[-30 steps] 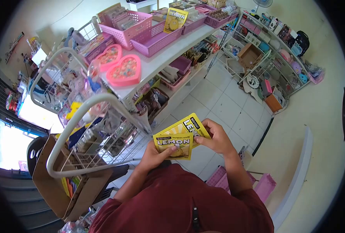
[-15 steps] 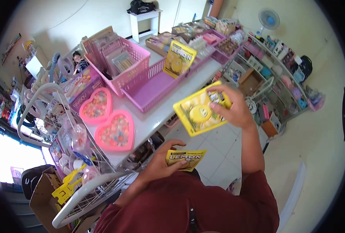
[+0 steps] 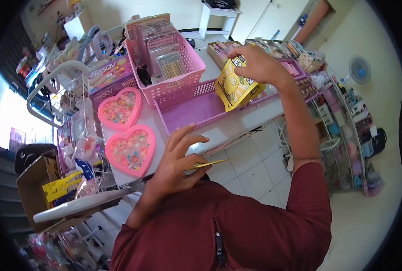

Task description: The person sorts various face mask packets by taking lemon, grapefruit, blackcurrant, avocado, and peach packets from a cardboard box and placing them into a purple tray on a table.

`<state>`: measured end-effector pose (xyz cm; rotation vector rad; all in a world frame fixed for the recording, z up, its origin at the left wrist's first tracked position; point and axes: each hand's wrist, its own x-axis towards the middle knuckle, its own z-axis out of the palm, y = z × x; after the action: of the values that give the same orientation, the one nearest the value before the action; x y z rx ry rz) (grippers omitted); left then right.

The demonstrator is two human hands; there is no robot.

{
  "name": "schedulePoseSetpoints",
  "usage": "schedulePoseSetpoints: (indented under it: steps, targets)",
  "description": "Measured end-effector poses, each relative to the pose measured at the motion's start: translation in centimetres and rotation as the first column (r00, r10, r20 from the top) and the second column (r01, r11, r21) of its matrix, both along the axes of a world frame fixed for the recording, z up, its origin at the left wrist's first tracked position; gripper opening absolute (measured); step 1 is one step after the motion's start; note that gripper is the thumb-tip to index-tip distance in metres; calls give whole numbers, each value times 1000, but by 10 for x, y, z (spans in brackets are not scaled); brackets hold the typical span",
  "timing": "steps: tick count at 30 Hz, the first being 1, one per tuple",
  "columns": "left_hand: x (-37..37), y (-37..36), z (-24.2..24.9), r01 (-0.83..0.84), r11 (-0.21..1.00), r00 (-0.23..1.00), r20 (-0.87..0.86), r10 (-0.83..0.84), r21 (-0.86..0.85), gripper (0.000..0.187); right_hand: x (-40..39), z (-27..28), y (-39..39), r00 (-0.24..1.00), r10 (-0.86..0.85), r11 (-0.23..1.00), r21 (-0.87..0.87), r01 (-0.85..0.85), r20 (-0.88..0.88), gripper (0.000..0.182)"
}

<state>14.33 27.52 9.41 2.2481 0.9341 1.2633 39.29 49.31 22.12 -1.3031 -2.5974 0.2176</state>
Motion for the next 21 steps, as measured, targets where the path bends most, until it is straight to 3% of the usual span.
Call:
schedulePoseSetpoints:
  steps: [3,5,9,11,12,14,15,17,18,19,20,21]
  targets:
    - [6,4,7,-117,993,991,-63,117,4,27,0,-5,14,996,85,996,24,-86,39,41]
    - [12,6,11,-179,983,979,-104,174,-39,18,1,-12,14,994,96,995,24,-97,53,41]
    - [18,9,9,-223,973,965,-151,213,-54,18,-8,-41,-5,969,44,998,28,-53,242,39]
    - [17,10,5,-216,976,964,-158,213,2,26,-9,-50,-20,889,-69,914,386,-126,453,36]
    - [19,11,3,-221,975,963,-160,218,-1,26,-7,-50,-22,890,-63,914,383,-130,452,36]
    - [21,13,0,-194,981,981,17,194,-3,23,-2,-40,-26,964,40,716,666,-210,261,25]
    - [21,15,1,-197,980,980,14,197,-3,23,-1,-30,-32,965,43,716,666,-210,259,25]
    - [24,18,3,-109,986,985,120,124,-126,23,1,-4,-52,897,436,845,376,-381,-70,26]
    - [26,18,8,-109,986,985,118,124,-127,23,1,4,-64,897,436,845,375,-381,-72,26]
    - [30,19,16,-79,979,987,125,104,-187,25,-1,11,-77,775,601,795,43,-605,-197,26]
    - [32,20,20,-47,968,988,134,82,-246,27,-2,12,-87,633,676,581,-256,-773,-377,26]
    - [32,23,20,-45,968,988,134,80,-247,27,-5,4,-91,635,674,582,-257,-771,-377,26]
